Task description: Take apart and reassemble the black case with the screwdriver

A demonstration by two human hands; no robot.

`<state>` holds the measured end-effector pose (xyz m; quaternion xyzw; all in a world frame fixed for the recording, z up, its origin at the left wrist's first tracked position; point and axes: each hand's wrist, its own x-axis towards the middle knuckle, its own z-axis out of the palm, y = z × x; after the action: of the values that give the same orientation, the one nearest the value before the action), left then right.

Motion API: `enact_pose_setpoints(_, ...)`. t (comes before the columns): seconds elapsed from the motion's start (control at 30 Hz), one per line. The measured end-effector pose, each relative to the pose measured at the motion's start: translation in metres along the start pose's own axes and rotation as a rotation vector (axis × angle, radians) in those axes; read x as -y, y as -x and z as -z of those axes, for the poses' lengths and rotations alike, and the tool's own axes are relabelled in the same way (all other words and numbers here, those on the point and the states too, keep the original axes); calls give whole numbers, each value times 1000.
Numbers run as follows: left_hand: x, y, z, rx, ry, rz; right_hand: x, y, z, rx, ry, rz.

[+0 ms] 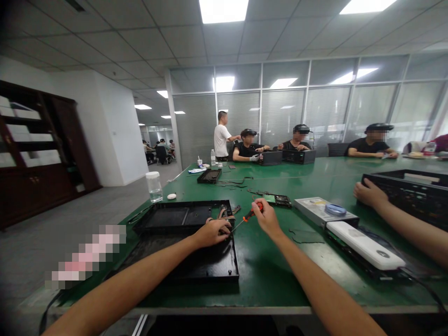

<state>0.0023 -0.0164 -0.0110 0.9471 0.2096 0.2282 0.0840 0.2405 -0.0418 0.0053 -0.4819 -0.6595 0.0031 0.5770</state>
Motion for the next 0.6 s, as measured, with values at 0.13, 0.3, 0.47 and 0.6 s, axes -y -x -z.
enact_pose_setpoints(0.13,0,1,1,0,14,20,3,4,-6,70,50,32)
enact_pose_setpoints(0.3,1,1,0,2,11,19,7,6,-5,133,135,61)
enact_pose_setpoints(0.47,2,0,-1,-4,-25,0,24,4,6,222,323,161)
enact_pose_setpoints(0.6,0,1,1,-6,-68,-3,59,-8,18,430,470,262)
